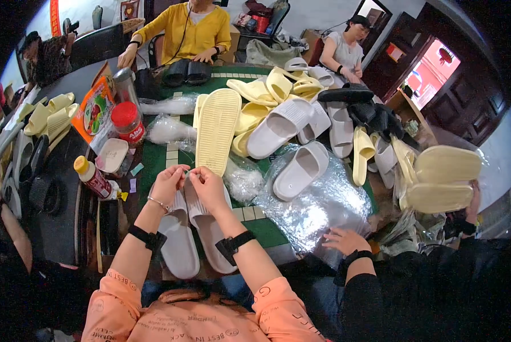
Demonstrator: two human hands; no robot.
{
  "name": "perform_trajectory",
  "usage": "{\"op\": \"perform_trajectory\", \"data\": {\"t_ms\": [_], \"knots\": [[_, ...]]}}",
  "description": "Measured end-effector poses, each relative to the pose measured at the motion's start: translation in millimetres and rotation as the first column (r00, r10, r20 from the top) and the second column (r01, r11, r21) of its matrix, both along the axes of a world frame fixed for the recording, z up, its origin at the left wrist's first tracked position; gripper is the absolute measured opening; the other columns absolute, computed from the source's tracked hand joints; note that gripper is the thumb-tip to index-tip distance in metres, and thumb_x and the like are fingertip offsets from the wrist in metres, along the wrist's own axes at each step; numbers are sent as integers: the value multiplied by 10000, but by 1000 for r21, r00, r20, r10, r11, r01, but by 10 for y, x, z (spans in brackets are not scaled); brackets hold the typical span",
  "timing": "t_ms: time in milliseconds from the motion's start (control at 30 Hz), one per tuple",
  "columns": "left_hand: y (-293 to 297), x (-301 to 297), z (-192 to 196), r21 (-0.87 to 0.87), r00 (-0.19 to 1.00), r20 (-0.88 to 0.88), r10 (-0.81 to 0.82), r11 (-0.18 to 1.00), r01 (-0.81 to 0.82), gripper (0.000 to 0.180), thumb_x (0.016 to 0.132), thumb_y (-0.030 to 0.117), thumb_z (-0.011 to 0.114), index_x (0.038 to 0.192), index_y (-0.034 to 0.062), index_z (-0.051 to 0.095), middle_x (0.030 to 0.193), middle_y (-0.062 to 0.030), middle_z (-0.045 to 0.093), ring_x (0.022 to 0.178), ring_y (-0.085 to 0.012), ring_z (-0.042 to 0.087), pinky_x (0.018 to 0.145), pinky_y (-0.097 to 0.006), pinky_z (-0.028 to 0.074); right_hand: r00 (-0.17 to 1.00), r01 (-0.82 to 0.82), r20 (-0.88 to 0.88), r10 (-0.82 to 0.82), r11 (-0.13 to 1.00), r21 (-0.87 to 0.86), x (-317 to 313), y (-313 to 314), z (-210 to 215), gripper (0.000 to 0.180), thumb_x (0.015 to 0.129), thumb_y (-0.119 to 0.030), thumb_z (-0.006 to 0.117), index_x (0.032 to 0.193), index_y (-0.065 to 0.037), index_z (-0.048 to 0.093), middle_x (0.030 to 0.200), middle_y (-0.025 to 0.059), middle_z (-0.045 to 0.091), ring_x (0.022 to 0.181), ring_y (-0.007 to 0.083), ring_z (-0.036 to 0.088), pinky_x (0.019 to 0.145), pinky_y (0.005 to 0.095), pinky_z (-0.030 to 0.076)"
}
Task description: Assembling or preparing foam sandals/slides at a group workstation.
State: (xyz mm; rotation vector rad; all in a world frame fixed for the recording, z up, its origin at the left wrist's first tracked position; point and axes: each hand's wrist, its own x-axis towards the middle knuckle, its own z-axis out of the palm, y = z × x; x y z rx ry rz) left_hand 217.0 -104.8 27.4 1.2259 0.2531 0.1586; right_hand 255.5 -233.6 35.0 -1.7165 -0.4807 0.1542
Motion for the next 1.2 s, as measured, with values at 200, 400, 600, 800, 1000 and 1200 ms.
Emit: {"op": "perform_trajectory", "data": {"t_ms": [200, 400, 600, 800, 1000, 1200], "knots": [[-5, -15, 13, 62, 998, -39, -50, 997, 53, 180, 880, 129, 451, 933, 7, 573, 663, 45, 487, 542, -35, 413, 498, -163, 328, 1000, 2, -17, 0, 992, 130, -11, 22, -89, 131, 797, -124, 548, 808, 3, 581, 610, 7, 538, 550, 58, 453, 515, 216, 375], [-51, -25, 18, -29, 1000, -3, 25, 999, -25, 136, 852, 124, 510, 922, 18, 557, 696, 31, 529, 555, -36, 449, 506, -159, 349, 999, 0, -34, 5, 990, 140, 10, 9, -98, 125, 800, -126, 550, 812, -5, 577, 601, -4, 524, 546, 45, 433, 505, 206, 361], [-73, -62, 88, 120, 998, 37, 55, 991, -59, 120, 846, 128, 521, 910, 29, 550, 707, 23, 539, 579, -38, 476, 524, -164, 369, 991, 18, -135, -8, 997, 73, -37, -31, 45, 123, 810, -132, 552, 806, -9, 558, 585, -31, 481, 529, 37, 390, 478, 200, 324], [-46, -55, -11, 83, 999, 25, 31, 996, -33, 138, 841, 142, 538, 899, 18, 555, 728, 12, 553, 605, -52, 496, 559, -177, 390, 990, -30, -133, 51, 988, 149, -18, -8, -72, 115, 805, -121, 560, 806, -6, 557, 610, -24, 503, 551, 34, 408, 495, 198, 340], [-19, -53, -13, 40, 1000, 11, 23, 999, -23, 137, 833, 148, 554, 871, 17, 567, 725, 8, 560, 616, -61, 508, 569, -197, 408, 988, -50, -135, 78, 978, 203, -12, 8, -69, 94, 813, -88, 548, 798, 5, 547, 639, -20, 529, 580, 31, 451, 529, 190, 373], [-133, -31, 110, 188, 1000, 7, 29, 982, -29, 167, 818, 142, 553, 886, -7, 581, 731, -9, 567, 645, -82, 523, 579, -204, 415, 979, -24, -188, 77, 963, 269, 29, -32, -56, 200, 821, -212, 552, 796, -15, 580, 658, 35, 604, 606, 69, 544, 544, 223, 433]]}}
